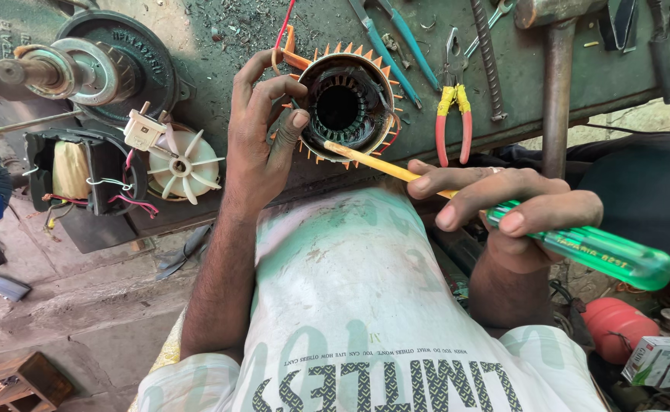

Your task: The person uses a hammer and metal rod to strike an orange cylindrical electrical component on a workbench, then uses a screwdriver to adjust internal wires and coils.

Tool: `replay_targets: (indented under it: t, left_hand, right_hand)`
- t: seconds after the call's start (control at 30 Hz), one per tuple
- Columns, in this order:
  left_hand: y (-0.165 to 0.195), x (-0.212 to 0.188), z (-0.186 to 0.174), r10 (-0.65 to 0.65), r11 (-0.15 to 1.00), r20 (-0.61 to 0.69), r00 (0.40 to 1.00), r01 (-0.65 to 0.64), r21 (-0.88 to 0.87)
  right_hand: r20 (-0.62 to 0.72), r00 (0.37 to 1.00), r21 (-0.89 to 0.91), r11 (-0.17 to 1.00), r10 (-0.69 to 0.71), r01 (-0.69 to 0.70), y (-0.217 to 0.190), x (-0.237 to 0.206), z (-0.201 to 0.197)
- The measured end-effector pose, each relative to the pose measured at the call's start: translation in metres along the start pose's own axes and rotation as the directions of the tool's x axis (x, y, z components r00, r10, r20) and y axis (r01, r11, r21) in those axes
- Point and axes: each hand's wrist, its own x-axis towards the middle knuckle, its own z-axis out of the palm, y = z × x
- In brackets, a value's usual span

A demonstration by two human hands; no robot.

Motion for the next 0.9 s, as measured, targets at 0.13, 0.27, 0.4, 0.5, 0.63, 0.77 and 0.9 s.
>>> replay_targets:
  t: [0.13, 0.27, 0.4, 0.5, 0.63, 0.77, 0.9]
  left_hand:
    - [-0.001, 0.000, 0.000, 0.021, 1.000, 0.001, 1.000, -0.021, 0.012]
    - [-0.001, 0.000, -0.001, 0.032, 0.999, 0.003, 0.999, -0.032, 0.033]
    - [0.000, 0.001, -0.001, 0.048, 0.996, 0.002, 0.999, -0.048, 0.073]
    - [0.001, 0.001, -0.001, 0.016, 1.000, 0.003, 1.000, -0.016, 0.025]
    - [0.003, 0.001, -0.002, 0.027, 1.000, 0.003, 1.000, -0.027, -0.010]
    - [0.005, 0.003, -0.001, 0.006, 1.000, 0.004, 1.000, -0.006, -0.015]
    - [0.007, 0.004, 0.000, 0.013, 1.000, 0.004, 1.000, -0.013, 0.012]
  right_hand:
    - [-0.088, 0.996, -0.168, 0.986, -0.026, 0.011, 0.004, 0.010, 0.019]
    - [-0.180, 0.981, -0.105, 0.990, 0.075, -0.095, 0.005, 0.012, 0.014]
    - [-0.402, 0.911, 0.018, 0.995, 0.097, -0.098, 0.022, -0.002, -0.012]
    - [-0.599, 0.782, 0.182, 0.980, 0.173, -0.078, 0.035, -0.024, -0.016]
    - [-0.662, 0.708, 0.351, 0.936, 0.247, 0.001, 0.045, -0.044, -0.015]
    - [-0.719, 0.597, 0.495, 0.865, 0.355, 0.083, 0.053, -0.049, -0.015]
    - [-0.741, 0.551, 0.513, 0.853, 0.384, 0.095, 0.060, -0.054, -0.011]
